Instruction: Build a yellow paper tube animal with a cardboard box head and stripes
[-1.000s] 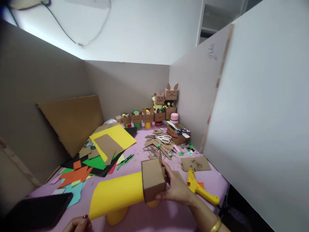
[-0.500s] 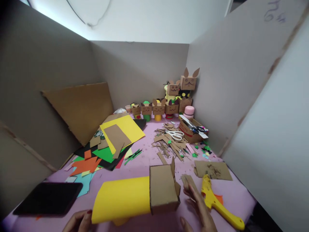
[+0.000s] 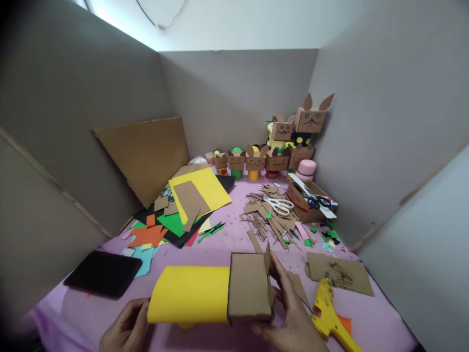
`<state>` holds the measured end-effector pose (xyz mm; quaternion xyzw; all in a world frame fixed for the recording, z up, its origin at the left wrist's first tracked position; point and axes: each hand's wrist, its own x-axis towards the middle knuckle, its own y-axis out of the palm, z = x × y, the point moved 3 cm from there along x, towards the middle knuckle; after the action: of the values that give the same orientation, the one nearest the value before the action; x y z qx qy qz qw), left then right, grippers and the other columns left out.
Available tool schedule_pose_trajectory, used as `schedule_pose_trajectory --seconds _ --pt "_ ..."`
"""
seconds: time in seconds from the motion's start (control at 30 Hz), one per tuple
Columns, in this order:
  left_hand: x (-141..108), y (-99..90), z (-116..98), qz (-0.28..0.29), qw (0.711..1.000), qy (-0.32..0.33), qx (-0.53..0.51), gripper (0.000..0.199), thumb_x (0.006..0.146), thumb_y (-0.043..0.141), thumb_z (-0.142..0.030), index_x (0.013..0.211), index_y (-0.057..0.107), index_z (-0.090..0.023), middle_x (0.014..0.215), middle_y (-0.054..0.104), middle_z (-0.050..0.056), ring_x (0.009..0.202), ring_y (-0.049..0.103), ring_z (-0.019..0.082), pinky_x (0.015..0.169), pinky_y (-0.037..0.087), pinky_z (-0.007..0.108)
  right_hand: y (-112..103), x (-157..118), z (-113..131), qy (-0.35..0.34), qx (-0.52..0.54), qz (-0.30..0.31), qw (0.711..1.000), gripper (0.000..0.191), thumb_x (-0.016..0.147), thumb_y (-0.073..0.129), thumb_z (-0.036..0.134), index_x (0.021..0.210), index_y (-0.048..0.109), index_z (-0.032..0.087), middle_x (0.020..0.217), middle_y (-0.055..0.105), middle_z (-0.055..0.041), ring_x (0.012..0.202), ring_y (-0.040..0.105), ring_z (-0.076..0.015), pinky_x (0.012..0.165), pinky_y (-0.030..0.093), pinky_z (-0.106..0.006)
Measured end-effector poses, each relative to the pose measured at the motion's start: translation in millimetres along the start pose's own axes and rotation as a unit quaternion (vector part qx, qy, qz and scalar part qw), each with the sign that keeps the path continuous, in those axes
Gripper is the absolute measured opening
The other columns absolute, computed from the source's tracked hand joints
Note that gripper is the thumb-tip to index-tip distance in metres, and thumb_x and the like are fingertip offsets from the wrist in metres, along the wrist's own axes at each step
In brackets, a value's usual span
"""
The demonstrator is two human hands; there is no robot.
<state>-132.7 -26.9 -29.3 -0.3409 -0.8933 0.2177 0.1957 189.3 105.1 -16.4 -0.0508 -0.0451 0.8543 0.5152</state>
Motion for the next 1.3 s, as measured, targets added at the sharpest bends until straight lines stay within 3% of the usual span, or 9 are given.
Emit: schedule_pose_trajectory --seconds 0.13,0.4,0.53,0.67,0.93,1.03,1.13,1.23,1.3 --pt "-4.4 3.4 -5.6 0.008 0.999 0.014 -0.034 0.025 0.073 0.057 -0.047 0.076 0.064 -0.023 0.074 0.070 0.001 0.066 0.065 0.018 0.061 0.049 0.023 3.8 8.0 14.2 -0.027 0.016 0.009 0.999 0.105 0.060 0.082 0.041 0.146 0.022 0.028 0.153 0.029 -0.0131 0.138 0.029 -0.0355 0.110 0.030 -0.050" --pt "-0.7 1.4 4.8 0.037 0.999 0.023 -0.025 0.029 0.077 0.053 -0.048 0.078 0.063 -0.021 0.067 0.067 0.000 0.063 0.062 0.017 0.058 0.047 0.022 26.6 39.8 38.0 -0.079 0.052 0.025 0.995 0.111 0.060 0.083 0.043 0.147 0.016 0.028 0.155 0.024 -0.0127 0.138 0.031 -0.0300 0.108 0.034 -0.044" --pt "-2.2 -1.5 8.9 0.010 0.999 0.002 -0.048 0.031 0.075 0.054 -0.051 0.075 0.062 -0.021 0.062 0.064 0.000 0.058 0.060 0.016 0.055 0.046 0.022 27.8 49.9 33.8 -0.070 0.034 0.061 0.995 0.108 0.063 0.083 0.041 0.148 0.017 0.026 0.151 0.034 -0.0137 0.134 0.038 -0.0300 0.108 0.034 -0.045" --pt "-0.6 -4.2 11.0 0.029 0.995 -0.027 -0.096 0.036 0.072 0.056 -0.057 0.070 0.061 -0.020 0.060 0.063 0.000 0.059 0.060 0.017 0.055 0.047 0.024 19.2 46.9 21.4 -0.078 0.022 0.055 0.995 0.110 0.062 0.084 0.040 0.148 0.017 0.029 0.155 0.029 -0.0109 0.136 0.036 -0.0295 0.113 0.024 -0.046" --pt "45.9 -29.7 -6.2 -0.029 0.982 -0.061 -0.177 0.037 0.065 0.065 -0.056 0.071 0.060 -0.020 0.070 0.063 0.001 0.071 0.060 0.017 0.065 0.049 0.024 17.8 45.1 16.3 -0.071 0.007 0.014 0.997 0.113 0.059 0.085 0.039 0.148 0.017 0.029 0.156 0.024 -0.0091 0.139 0.029 -0.0313 0.112 0.026 -0.047" --pt "56.6 -28.3 -11.3 0.001 0.973 -0.053 -0.225 0.043 0.062 0.070 -0.050 0.092 0.059 -0.021 0.088 0.067 0.004 0.082 0.063 0.019 0.074 0.052 0.027 26.3 50.4 25.1 -0.048 -0.004 0.020 0.999 0.115 0.056 0.085 0.033 0.149 0.018 0.026 0.152 0.035 -0.0097 0.135 0.036 -0.0339 0.110 0.031 -0.048" --pt "47.4 -14.3 -3.9 0.076 0.958 -0.053 -0.270 0.060 0.061 0.073 -0.045 0.112 0.051 -0.023 0.119 0.062 0.010 0.105 0.061 0.025 0.084 0.053 0.034 31.3 52.3 33.2 -0.025 -0.023 0.013 0.999 0.106 0.050 0.085 0.032 0.143 0.035 0.024 0.142 0.050 -0.0091 0.129 0.043 -0.0387 0.108 0.034 -0.051" --pt "27.9 6.5 7.1 0.175 0.954 -0.040 -0.241 0.072 0.059 0.075 -0.036 0.123 0.048 -0.022 0.135 0.052 0.014 0.126 0.047 0.031 0.100 0.044 0.041 32.2 51.8 37.3 -0.021 -0.028 -0.002 0.999 0.087 0.049 0.084 0.034 0.129 0.052 0.022 0.135 0.056 -0.0093 0.125 0.046 -0.0406 0.105 0.038 -0.051" --pt "18.3 17.2 12.4 0.210 0.957 -0.019 -0.199 0.065 0.063 0.071 -0.032 0.123 0.049 -0.018 0.135 0.052 0.016 0.129 0.044 0.033 0.107 0.035 0.045 32.3 51.5 38.8 -0.024 -0.040 -0.011 0.999 0.077 0.051 0.082 0.034 0.123 0.057 0.022 0.127 0.062 -0.0087 0.125 0.047 -0.0401 0.105 0.038 -0.051"
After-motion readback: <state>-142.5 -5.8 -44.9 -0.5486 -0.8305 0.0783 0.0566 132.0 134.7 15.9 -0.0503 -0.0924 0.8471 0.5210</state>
